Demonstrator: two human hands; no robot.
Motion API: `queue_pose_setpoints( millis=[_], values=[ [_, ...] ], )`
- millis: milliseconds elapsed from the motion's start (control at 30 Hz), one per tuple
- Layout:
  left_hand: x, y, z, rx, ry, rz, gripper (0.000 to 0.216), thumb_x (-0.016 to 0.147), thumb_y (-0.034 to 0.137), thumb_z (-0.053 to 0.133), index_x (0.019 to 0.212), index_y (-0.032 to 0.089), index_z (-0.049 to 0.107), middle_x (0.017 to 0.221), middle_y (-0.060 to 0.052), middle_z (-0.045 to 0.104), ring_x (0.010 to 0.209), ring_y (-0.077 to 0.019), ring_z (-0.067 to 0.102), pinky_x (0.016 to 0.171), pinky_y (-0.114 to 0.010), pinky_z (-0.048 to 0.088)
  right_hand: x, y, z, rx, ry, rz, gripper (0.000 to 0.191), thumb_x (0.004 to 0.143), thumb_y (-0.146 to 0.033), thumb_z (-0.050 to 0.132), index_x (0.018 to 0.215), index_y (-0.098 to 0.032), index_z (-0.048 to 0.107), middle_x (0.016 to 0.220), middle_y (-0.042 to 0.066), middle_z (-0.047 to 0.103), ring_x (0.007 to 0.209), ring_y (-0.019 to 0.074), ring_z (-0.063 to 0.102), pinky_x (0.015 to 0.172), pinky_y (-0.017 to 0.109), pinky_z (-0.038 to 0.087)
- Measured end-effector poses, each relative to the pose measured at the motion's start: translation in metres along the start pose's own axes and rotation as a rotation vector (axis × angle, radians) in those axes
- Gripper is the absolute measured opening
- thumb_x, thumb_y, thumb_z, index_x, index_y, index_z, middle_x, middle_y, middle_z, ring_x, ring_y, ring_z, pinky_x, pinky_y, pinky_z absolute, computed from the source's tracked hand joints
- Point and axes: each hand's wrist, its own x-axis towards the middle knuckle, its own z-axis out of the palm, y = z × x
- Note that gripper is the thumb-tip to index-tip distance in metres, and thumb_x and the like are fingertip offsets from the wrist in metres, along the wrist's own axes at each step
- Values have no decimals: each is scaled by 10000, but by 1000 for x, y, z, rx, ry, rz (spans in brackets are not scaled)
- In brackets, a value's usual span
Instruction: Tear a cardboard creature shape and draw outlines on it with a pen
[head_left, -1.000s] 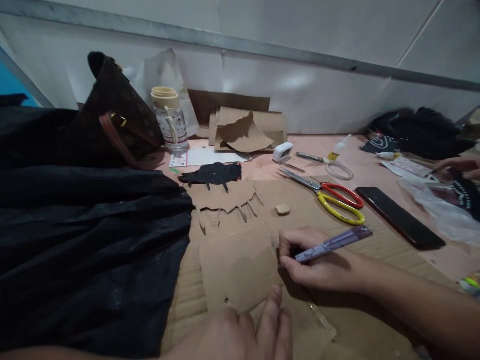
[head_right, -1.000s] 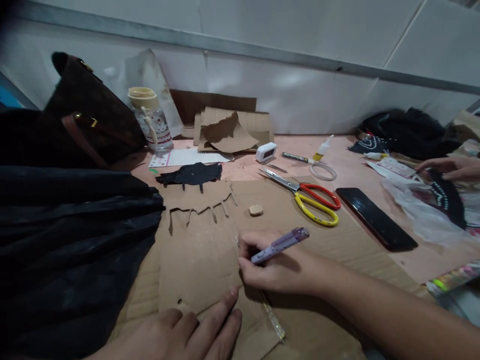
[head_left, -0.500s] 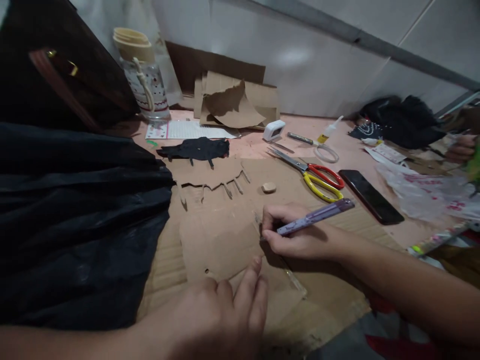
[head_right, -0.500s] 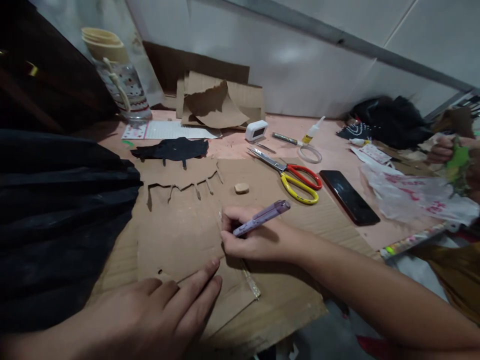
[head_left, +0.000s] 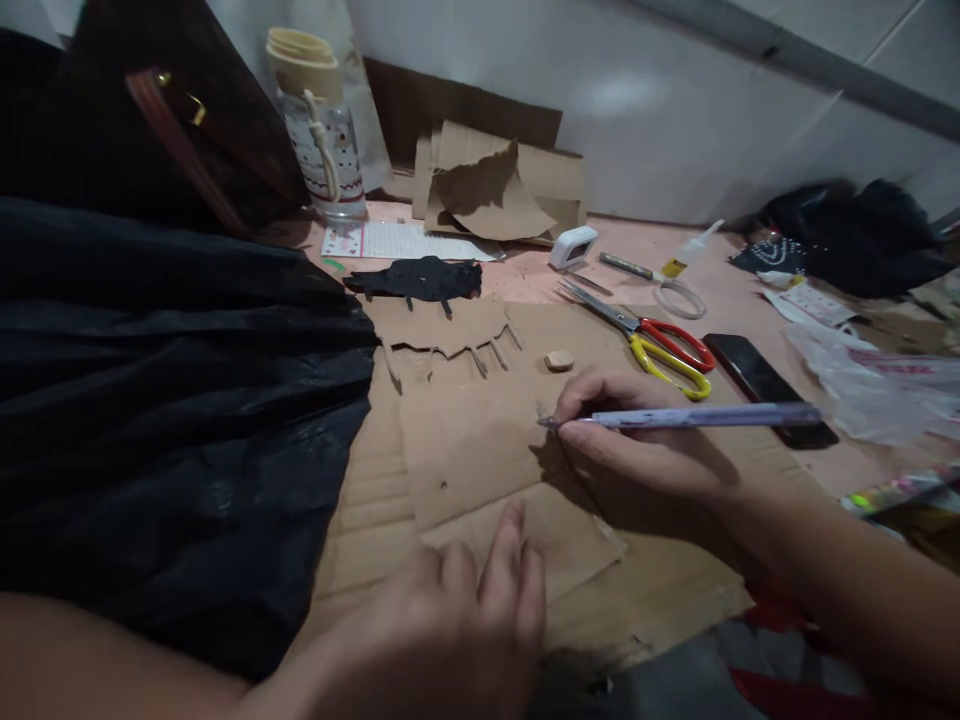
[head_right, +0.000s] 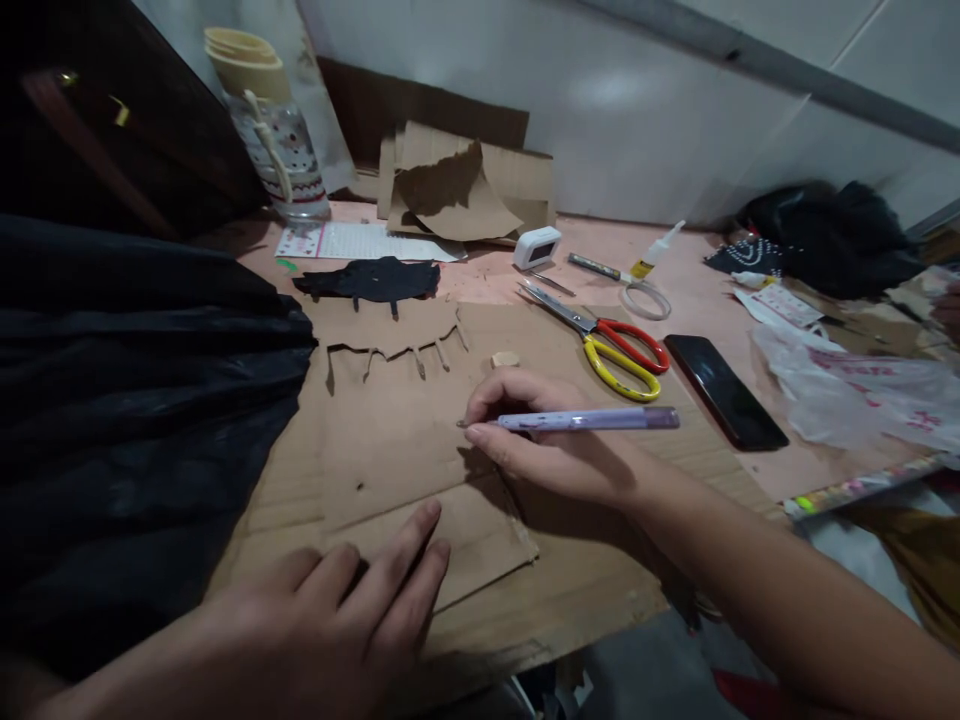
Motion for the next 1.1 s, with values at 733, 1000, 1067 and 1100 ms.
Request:
queue_pose_setpoints(
  millis=[733, 1000, 1067, 1100],
  values=[
    [19, -14, 22, 64, 110, 115, 380, 925, 111, 444, 1207, 23, 684, 1181, -299, 718, 506, -207, 687, 376, -275, 495, 16, 23, 9, 109, 157, 135, 92, 964, -281, 569, 1030, -222, 593, 872, 17, 644, 677, 134, 595, 595, 263, 471],
    [16, -14, 28, 61, 134, 84, 353, 940, 210, 578, 1232, 42, 686, 1188, -259, 740, 569, -213, 718, 394, -269, 495, 34, 18, -5, 83, 167, 64, 133, 959, -316, 580, 1028, -209, 616, 870, 24, 679, 637, 135, 605, 570, 268, 485],
    [17, -16, 26, 49, 152, 79, 353, 966, 245, 560, 1228, 47, 688, 1192, -245, 745, 590, -216, 723, 402, -277, 506, 42, 15, -18, -25, 178, -17, 178, 972, -333, 556, 1053, -196, 636, 893, 50, 702, 672, 161, 634, 612, 299, 510],
    [17, -18, 23, 32, 157, 76, 352, 977, 266, 547, 1222, 58, 690, 1186, -230, 752, 596, -216, 720, 410, -283, 514, 45, 15, -25, -114, 189, -75, 214, 980, -353, 543, 1061, -190, 654, 913, 68, 714, 703, 179, 649, 646, 320, 519]
  ],
)
